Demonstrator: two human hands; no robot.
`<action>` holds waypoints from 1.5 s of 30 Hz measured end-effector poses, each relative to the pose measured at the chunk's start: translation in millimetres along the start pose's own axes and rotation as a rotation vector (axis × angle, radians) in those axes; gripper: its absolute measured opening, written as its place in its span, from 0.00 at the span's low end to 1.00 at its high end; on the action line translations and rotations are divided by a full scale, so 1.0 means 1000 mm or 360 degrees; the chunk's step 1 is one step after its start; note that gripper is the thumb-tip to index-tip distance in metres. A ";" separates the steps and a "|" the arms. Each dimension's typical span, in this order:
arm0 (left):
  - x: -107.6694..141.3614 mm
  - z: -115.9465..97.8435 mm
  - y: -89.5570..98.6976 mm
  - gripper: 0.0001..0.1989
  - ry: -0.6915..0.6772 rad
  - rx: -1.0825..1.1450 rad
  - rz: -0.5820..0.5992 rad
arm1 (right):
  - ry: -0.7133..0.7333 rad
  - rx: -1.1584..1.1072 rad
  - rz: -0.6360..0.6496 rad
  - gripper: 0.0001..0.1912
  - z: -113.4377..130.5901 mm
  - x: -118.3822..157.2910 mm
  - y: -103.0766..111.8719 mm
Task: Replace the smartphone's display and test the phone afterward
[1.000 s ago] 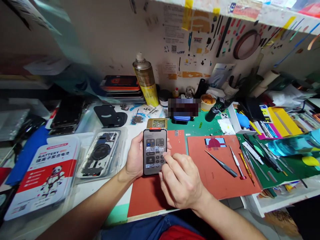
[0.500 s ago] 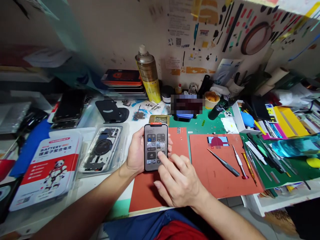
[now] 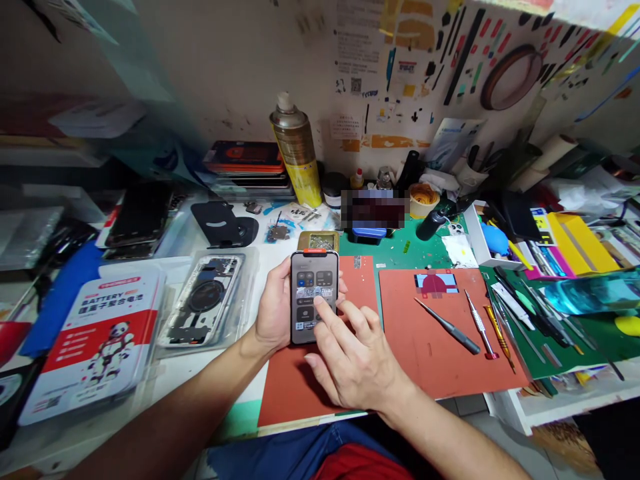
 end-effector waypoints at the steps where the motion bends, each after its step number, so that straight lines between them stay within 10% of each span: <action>1: 0.000 0.000 0.000 0.33 0.0002 0.0003 0.0002 | 0.0001 0.0001 0.0000 0.16 0.000 0.000 0.000; 9: -0.001 0.002 0.000 0.33 0.0051 0.0030 -0.0028 | 0.0007 -0.0044 -0.0011 0.13 -0.002 0.001 0.001; 18: -0.003 -0.003 -0.004 0.36 0.0096 0.0155 0.0044 | -0.0225 -0.0300 -0.0476 0.18 -0.020 0.017 0.027; 45: -0.001 0.003 -0.004 0.30 0.0023 0.0127 -0.0012 | -0.0111 -0.0098 -0.0095 0.22 -0.018 -0.002 0.002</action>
Point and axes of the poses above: each hand's wrist, its own x-axis away from the middle knuckle, its own y-axis out of the back of the hand, z = x × y, the point moved 7 cm from there along -x, towards the middle knuckle, and after that the axes turned 14 degrees about y, right-handed, at the moved point
